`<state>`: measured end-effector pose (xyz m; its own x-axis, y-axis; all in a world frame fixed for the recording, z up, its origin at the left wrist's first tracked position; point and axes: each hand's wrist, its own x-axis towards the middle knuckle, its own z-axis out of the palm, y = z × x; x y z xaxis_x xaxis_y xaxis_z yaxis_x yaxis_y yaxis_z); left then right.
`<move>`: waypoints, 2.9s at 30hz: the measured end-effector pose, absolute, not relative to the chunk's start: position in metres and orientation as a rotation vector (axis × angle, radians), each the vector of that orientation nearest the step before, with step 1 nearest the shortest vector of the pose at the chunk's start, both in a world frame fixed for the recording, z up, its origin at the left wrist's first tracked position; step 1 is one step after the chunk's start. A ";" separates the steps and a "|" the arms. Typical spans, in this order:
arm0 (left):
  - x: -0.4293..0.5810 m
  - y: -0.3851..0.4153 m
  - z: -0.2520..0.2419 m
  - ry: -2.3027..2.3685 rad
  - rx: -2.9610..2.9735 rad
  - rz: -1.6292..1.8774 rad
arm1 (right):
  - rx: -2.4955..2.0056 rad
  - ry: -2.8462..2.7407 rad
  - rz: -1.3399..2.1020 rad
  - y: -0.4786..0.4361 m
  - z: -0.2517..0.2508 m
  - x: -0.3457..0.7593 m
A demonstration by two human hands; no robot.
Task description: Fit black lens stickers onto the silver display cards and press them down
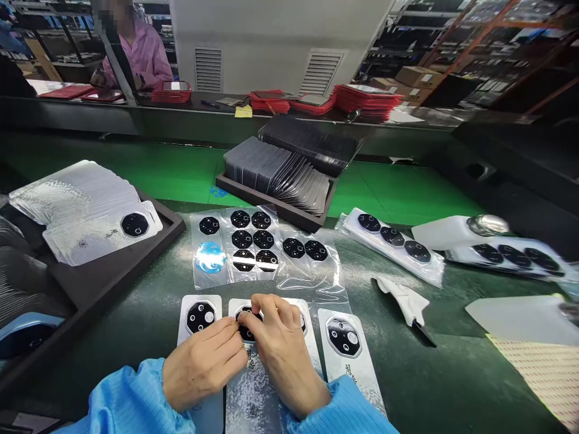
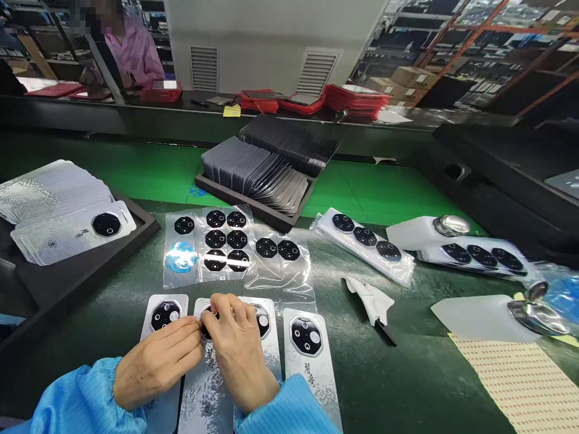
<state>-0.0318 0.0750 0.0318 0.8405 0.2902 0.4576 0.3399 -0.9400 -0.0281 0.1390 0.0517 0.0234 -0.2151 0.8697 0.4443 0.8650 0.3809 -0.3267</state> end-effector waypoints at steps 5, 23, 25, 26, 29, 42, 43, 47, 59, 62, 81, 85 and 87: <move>-0.031 0.075 0.033 -0.511 -2.913 -0.697 | -1.479 -2.045 0.049 0.053 0.024 0.139; -0.031 0.076 0.034 -0.514 -2.936 -0.719 | -1.456 -2.054 0.011 0.056 0.025 0.139; -0.031 0.076 0.034 -0.521 -2.940 -0.708 | -1.436 -2.068 0.005 0.057 0.026 0.139; -0.031 0.076 0.034 -0.527 -2.948 -0.695 | -1.441 -2.057 0.018 0.057 0.026 0.139; -0.031 0.076 0.033 -0.525 -2.963 -0.679 | -1.451 -2.021 0.037 0.057 0.026 0.140; -0.031 0.076 0.033 -0.546 -2.947 -0.663 | -1.424 -2.113 0.041 0.055 0.027 0.140; -0.031 0.076 0.033 -0.551 -2.947 -0.657 | -1.432 -2.104 0.058 0.055 0.028 0.140; -0.031 0.077 0.033 -0.537 -2.947 -0.670 | -1.440 -2.110 0.041 0.056 0.028 0.141; -0.031 0.076 0.034 -0.557 -2.939 -0.649 | -1.378 -2.011 0.159 0.060 0.034 0.148; -0.033 0.077 0.033 -0.549 -2.980 -0.621 | -1.364 -1.629 0.408 0.063 0.042 0.162; -0.058 0.085 0.054 -0.921 -3.336 -1.020 | -0.996 -0.935 1.448 0.061 0.049 0.196; -0.095 0.076 0.067 -1.155 -3.182 -1.236 | -1.124 -0.850 1.228 0.062 0.049 0.191; -0.109 0.066 0.065 -1.166 -3.143 -1.172 | -1.191 -0.834 1.129 0.062 0.048 0.188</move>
